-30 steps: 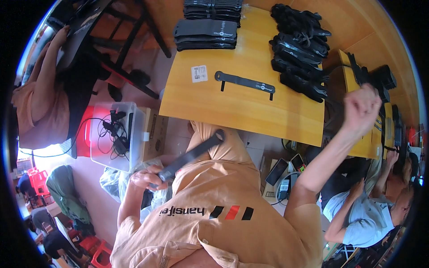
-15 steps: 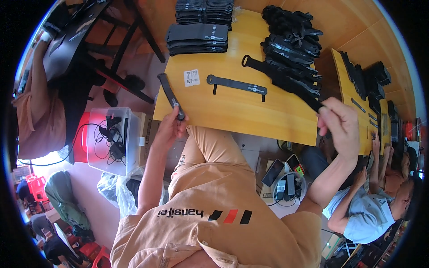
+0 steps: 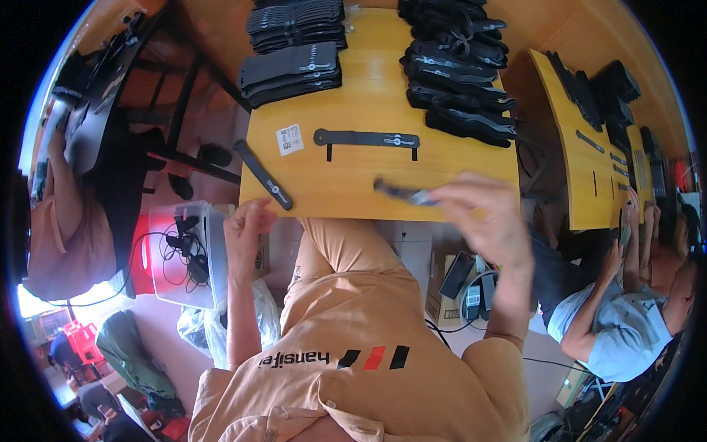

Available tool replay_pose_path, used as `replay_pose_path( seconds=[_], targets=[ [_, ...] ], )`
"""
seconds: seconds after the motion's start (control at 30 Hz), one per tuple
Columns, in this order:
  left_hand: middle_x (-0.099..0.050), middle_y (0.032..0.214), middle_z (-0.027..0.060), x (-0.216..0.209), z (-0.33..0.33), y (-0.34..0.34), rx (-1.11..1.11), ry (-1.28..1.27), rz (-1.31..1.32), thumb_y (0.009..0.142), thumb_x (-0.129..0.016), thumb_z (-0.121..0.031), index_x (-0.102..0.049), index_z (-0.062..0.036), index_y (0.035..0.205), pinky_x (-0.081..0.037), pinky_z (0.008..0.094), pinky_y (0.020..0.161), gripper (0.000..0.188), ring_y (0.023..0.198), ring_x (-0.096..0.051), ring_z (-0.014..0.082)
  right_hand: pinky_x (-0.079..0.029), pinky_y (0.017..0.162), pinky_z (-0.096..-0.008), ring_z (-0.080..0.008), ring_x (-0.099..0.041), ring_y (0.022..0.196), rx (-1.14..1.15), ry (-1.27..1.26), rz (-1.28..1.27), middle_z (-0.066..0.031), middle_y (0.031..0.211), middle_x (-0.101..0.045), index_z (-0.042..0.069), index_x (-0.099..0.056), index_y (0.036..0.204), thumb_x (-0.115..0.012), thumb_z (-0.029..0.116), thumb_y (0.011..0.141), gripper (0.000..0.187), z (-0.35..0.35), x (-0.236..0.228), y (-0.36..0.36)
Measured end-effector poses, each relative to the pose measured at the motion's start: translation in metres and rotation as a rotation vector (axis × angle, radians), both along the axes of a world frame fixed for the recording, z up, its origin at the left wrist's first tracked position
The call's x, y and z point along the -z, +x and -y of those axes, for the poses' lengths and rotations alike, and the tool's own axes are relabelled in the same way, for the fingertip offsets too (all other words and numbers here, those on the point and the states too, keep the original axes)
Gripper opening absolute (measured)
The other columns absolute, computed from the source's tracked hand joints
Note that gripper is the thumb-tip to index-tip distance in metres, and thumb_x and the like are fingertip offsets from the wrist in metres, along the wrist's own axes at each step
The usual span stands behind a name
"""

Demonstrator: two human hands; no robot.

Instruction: Threading small plastic buckles and components onto black elastic straps at a workshop table.

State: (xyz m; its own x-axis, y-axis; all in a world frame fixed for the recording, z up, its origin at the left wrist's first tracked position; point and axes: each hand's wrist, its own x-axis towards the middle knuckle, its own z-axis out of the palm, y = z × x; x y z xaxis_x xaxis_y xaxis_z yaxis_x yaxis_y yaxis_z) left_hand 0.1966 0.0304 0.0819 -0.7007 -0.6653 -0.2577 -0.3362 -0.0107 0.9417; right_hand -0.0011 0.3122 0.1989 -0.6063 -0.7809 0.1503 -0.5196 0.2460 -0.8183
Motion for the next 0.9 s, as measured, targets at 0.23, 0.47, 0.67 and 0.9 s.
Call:
replay_pose_path(
  seconds=[0.23,0.47,0.67,0.9],
  targets=[
    [-0.062,0.077,0.0105,-0.06,-0.064,-0.057,0.665,0.03,-0.161,0.08,-0.067,-0.017,-0.06,0.0021,0.097,-0.044,0.0263,0.067,0.026,0.071,-0.055,0.0173,-0.049,0.059,-0.0264,-0.0187,-0.063,0.07,-0.069,-0.178,0.173,-0.0092,0.081,-0.063,0.0,-0.062,0.098,-0.062,-0.005,0.076,0.022,0.044,0.04,0.034],
    [-0.051,0.064,0.0113,-0.012,-0.018,-0.054,0.79,-0.087,0.047,0.083,-0.062,-0.014,-0.058,0.0043,0.087,-0.039,0.0285,0.057,0.019,0.06,-0.042,0.0135,-0.05,0.055,-0.0217,-0.011,-0.063,0.062,0.266,0.015,0.567,-0.0068,0.072,-0.063,-0.003,-0.062,0.098,-0.06,-0.002,0.082,0.017,0.013,0.099,0.007],
    [-0.055,0.065,0.0005,0.014,-0.006,-0.073,0.383,0.118,0.053,0.085,-0.061,-0.009,-0.06,0.0009,0.081,-0.04,0.02,0.054,0.01,0.059,-0.049,0.0043,-0.048,0.052,-0.0202,-0.0096,-0.061,0.059,0.409,-0.159,0.746,-0.0045,0.068,-0.062,-0.003,-0.062,0.088,-0.062,0.002,0.082,0.008,0.019,0.14,-0.017],
    [-0.054,0.067,0.0003,0.036,-0.003,-0.112,0.221,0.046,-0.076,0.087,-0.058,-0.015,-0.061,0.0013,0.086,-0.04,0.0211,0.053,0.016,0.059,-0.048,0.0064,-0.038,0.046,-0.0168,-0.0046,-0.052,0.055,0.534,-0.238,0.643,-0.001,0.066,-0.059,0.0,-0.063,0.085,-0.065,0.004,0.08,0.007,0.035,0.154,-0.047]
  ],
)
